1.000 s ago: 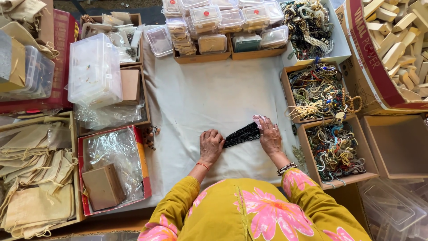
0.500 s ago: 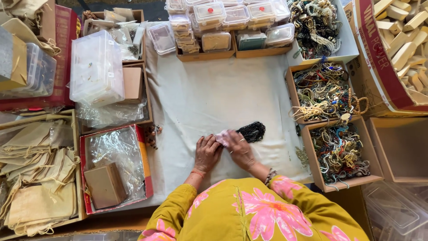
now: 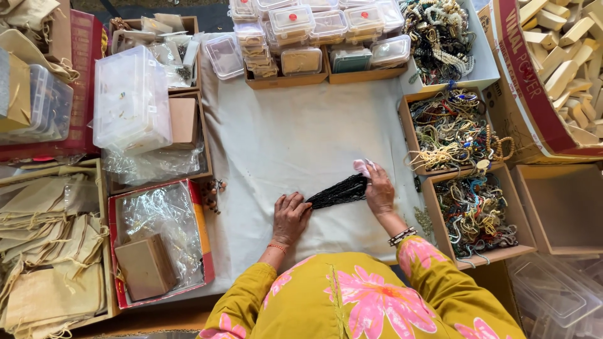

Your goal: Packaging black necklaces and small components into cloth bags and plastic containers.

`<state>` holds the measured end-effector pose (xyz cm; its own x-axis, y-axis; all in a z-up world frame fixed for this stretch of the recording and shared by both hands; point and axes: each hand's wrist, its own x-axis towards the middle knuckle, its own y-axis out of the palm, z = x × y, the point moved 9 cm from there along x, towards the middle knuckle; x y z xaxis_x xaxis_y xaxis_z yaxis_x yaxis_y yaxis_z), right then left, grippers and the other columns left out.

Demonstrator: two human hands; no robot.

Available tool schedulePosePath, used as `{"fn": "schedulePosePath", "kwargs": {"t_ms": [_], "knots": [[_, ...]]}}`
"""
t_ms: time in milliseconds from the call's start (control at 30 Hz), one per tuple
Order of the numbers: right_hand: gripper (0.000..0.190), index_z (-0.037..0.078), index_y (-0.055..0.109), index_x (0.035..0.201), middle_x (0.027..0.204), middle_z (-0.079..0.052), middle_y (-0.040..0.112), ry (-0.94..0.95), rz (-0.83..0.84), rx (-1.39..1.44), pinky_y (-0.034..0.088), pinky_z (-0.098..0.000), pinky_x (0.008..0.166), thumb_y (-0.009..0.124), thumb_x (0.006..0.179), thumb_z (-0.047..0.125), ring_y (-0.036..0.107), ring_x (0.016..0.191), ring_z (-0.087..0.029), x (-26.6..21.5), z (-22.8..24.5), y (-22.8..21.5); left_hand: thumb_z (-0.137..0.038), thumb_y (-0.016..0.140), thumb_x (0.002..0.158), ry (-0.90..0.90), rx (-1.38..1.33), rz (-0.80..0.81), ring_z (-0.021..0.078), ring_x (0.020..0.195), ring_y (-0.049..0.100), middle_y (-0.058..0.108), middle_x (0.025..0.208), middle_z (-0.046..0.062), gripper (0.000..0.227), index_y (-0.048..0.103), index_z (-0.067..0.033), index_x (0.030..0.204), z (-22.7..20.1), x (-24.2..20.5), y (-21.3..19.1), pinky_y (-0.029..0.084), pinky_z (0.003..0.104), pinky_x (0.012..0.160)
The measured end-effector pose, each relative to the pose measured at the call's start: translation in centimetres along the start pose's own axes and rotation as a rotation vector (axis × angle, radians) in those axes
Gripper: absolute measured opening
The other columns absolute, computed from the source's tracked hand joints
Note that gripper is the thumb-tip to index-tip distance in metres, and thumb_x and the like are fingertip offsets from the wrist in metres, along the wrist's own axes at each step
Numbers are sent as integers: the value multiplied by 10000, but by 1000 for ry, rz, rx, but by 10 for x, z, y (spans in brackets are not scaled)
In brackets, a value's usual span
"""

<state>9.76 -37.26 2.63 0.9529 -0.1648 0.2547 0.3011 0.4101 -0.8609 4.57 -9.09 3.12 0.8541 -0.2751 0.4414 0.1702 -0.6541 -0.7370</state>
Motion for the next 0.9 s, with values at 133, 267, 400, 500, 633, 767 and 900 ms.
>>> {"fn": "schedulePosePath", "kwargs": {"t_ms": [133, 267, 400, 500, 633, 767, 900], "knots": [[511, 55, 615, 1398, 1377, -138, 654, -143, -35, 152, 525, -434, 968, 477, 918, -52, 625, 1216, -331, -30, 69, 12, -236, 757, 853, -3, -12, 8, 234, 1229, 594, 682, 1174, 52, 159, 748, -151, 987, -4, 4, -6, 368, 487, 1105], [391, 119, 588, 1321, 1497, -104, 514, -639, 136, 131, 443, -515, 1095, 566, 933, 70, 506, 1388, -295, -73, 147, 27, -236, 753, 861, 13, 32, 3, 236, 1234, 595, 687, 1186, 60, 200, 740, -116, 1021, -5, 5, -7, 370, 487, 1104], [497, 198, 539, 1450, 1540, -13, 466, -593, 171, -161, 337, -634, 1105, 560, 957, 138, 451, 1412, -225, -59, 121, 23, -228, 756, 869, -3, 15, 7, 228, 1221, 607, 689, 1156, 40, 129, 748, -152, 973, -5, 5, -7, 383, 478, 1106], [521, 256, 511, 1428, 1541, 25, 488, -403, 179, -429, 323, -650, 1098, 556, 919, 153, 461, 1417, -220, -29, 64, 10, -223, 756, 852, 11, 15, -20, 236, 1217, 604, 686, 1169, 50, 147, 750, -147, 978, -6, 3, -7, 379, 482, 1096], [484, 125, 519, 1473, 1473, -109, 542, -309, 71, -262, 374, -574, 1107, 556, 993, 171, 503, 1374, -321, -14, 14, 4, -223, 757, 864, 3, 9, -10, 231, 1217, 608, 685, 1160, 42, 133, 746, -145, 971, -7, 4, -10, 381, 478, 1098], [282, 109, 614, 1312, 1353, -122, 635, 31, 42, -60, 490, -439, 1085, 568, 1036, 137, 591, 1296, -326, -11, -11, 11, -224, 757, 866, 2, 2, -6, 230, 1220, 608, 685, 1166, 40, 132, 746, -146, 971, -6, 5, -8, 380, 479, 1100], [366, 158, 649, 1270, 1391, -74, 640, -446, -43, 89, 523, -406, 1113, 573, 950, -3, 601, 1338, -289, -42, 105, -9, -219, 757, 851, 1, 0, -5, 235, 1217, 606, 682, 1164, 44, 142, 748, -145, 972, -5, 4, -7, 381, 484, 1096]]}}
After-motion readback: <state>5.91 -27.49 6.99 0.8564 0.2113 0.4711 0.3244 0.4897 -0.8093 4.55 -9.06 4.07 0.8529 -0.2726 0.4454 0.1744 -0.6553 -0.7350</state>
